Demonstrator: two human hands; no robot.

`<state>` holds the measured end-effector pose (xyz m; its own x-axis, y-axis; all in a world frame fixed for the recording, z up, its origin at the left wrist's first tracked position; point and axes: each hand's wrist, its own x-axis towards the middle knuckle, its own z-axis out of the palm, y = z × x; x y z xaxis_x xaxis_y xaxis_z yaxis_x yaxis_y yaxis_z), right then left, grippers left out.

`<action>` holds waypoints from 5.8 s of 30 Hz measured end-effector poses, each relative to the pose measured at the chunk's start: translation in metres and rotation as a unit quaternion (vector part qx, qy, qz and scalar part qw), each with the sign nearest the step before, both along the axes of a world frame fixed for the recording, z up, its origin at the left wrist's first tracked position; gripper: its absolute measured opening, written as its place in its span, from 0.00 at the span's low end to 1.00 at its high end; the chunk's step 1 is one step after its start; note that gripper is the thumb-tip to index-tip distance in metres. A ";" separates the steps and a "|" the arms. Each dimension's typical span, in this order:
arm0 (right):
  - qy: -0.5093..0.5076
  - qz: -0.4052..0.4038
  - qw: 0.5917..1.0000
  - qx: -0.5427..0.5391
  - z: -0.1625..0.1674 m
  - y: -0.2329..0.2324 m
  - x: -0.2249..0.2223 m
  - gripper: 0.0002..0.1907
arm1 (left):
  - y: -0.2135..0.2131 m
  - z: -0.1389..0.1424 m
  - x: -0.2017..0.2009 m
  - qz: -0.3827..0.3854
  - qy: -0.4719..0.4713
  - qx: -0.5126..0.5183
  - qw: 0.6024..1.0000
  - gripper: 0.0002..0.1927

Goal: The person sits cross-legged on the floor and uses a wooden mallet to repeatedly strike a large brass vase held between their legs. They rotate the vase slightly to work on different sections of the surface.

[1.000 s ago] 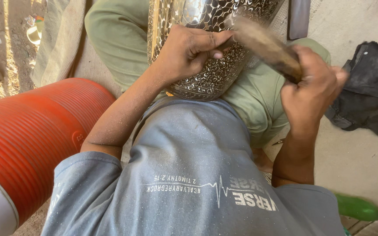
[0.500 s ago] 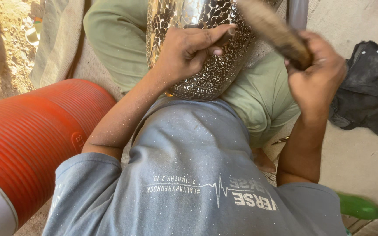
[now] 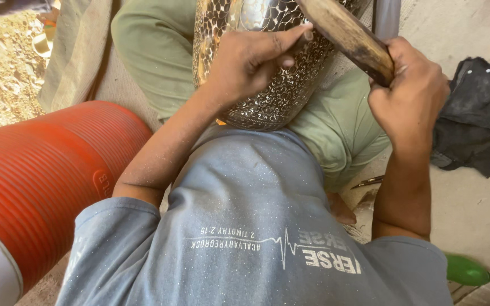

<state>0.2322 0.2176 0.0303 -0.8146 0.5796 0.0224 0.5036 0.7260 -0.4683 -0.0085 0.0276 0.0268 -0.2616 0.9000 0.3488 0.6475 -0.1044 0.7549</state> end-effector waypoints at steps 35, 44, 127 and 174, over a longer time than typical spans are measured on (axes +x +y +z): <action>0.145 -0.016 0.981 -0.125 0.000 -0.018 0.002 0.16 | 0.004 -0.001 -0.010 -0.058 -0.054 -0.003 0.997 0.25; 0.148 -0.034 0.983 -0.103 -0.010 -0.018 0.015 0.12 | 0.005 0.001 -0.012 -0.075 -0.071 -0.004 0.995 0.26; 0.088 -0.185 0.959 -0.195 -0.058 -0.057 -0.003 0.30 | 0.023 0.000 -0.030 -0.127 -0.017 -0.025 0.991 0.24; 0.224 -0.045 0.924 -0.306 0.015 -0.006 -0.026 0.20 | 0.023 -0.010 -0.013 -0.013 0.015 0.017 1.000 0.22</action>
<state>0.2058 0.2118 0.0449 -0.7512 0.6600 -0.0084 0.2051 0.2213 -0.9534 -0.0217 0.0503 0.0169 -0.2266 0.8939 0.3868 0.6667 -0.1471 0.7307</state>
